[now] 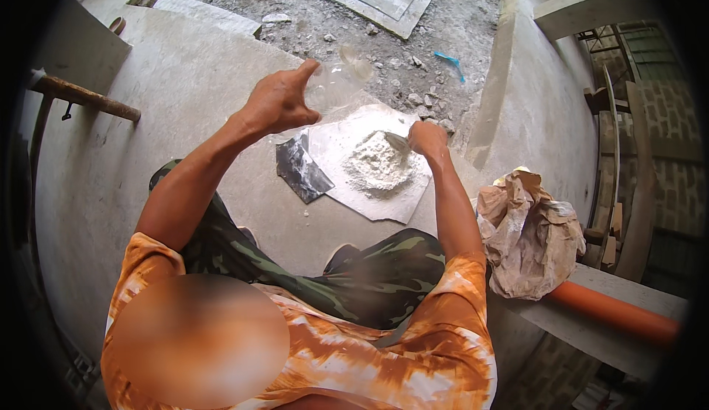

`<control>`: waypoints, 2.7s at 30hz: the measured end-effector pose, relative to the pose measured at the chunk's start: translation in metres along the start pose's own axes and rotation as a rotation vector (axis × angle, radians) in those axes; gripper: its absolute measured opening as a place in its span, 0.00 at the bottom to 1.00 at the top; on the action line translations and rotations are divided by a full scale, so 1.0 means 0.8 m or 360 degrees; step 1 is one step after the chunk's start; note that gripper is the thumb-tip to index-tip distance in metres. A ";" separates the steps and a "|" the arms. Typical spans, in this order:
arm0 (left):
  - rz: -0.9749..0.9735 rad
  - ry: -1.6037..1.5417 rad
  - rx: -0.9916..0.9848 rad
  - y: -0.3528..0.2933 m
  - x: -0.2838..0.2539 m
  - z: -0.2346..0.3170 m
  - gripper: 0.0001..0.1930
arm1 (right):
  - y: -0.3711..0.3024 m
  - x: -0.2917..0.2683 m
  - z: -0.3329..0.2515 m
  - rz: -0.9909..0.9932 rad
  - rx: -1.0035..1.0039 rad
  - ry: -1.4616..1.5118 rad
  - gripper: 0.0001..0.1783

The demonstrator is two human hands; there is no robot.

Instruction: The person sits on the floor and mixes a white powder on a flat board using a trowel. They repeatedly pour water from a plastic bottle into the powder and stir it into a paste.

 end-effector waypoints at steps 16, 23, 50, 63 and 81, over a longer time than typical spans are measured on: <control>-0.0053 0.0003 -0.0045 0.005 0.003 -0.006 0.39 | 0.047 -0.025 0.050 -0.0019 0.0303 0.0077 0.17; -0.0059 0.0021 -0.0077 0.007 0.007 -0.013 0.38 | 0.010 -0.045 0.028 -0.0310 0.0150 0.0081 0.17; -0.0041 0.0020 -0.0087 0.000 0.001 -0.006 0.38 | 0.032 -0.023 0.042 0.0102 0.0369 0.0249 0.17; -0.0049 0.0040 -0.0089 0.004 0.009 -0.013 0.38 | -0.008 -0.017 -0.029 -0.0115 -0.0138 0.0090 0.15; -0.0029 0.0052 -0.0063 0.003 0.010 -0.008 0.40 | -0.090 -0.003 -0.055 0.0014 -0.0093 0.0153 0.13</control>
Point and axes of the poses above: each hand's wrist, its own y-axis towards the middle knuckle, its own x-axis out of the palm, z = x × y, the point moved 10 cm from there along y, towards the middle knuckle, and after that the axes turned 4 degrees about -x, right-handed, at the moved point
